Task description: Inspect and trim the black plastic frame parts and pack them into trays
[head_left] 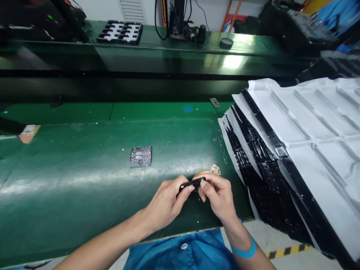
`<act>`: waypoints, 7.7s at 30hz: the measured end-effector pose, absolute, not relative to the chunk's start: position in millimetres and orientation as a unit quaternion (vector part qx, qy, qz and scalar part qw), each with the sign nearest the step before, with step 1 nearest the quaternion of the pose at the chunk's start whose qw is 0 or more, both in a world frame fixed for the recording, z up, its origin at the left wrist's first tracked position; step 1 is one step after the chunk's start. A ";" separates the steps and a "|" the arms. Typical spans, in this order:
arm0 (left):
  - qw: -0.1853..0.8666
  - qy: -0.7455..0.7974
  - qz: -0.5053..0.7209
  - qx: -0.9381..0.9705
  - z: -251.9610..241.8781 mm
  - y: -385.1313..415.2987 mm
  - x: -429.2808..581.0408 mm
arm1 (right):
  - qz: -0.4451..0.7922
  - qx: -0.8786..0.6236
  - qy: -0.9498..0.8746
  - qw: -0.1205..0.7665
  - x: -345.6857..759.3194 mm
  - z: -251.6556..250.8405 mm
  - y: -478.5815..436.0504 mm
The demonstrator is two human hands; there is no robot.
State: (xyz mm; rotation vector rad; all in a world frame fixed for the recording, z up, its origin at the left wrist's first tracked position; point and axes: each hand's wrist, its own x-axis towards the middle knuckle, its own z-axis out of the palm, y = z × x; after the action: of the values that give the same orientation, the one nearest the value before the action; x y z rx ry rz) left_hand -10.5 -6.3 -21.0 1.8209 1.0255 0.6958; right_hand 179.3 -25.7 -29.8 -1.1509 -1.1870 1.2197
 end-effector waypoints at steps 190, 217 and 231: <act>0.679 0.474 0.364 0.426 -29.4 -42.7 -26.5 | 0.461 -0.544 -0.546 0.440 152.0 -9.9 -57.4; 0.722 0.461 0.324 0.402 -15.6 -39.8 -48.4 | 0.546 -0.527 -0.534 0.374 151.9 -10.7 -45.0; 0.553 0.535 0.277 0.575 -7.0 -26.7 -99.3 | 0.516 -0.496 -0.620 0.323 139.1 -24.6 -38.9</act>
State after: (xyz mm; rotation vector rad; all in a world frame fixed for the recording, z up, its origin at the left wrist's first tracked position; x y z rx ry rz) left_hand -99.3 -26.7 -7.0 1.3600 1.2641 0.6540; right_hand 139.1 -38.9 -24.6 -1.3007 -1.6270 1.3536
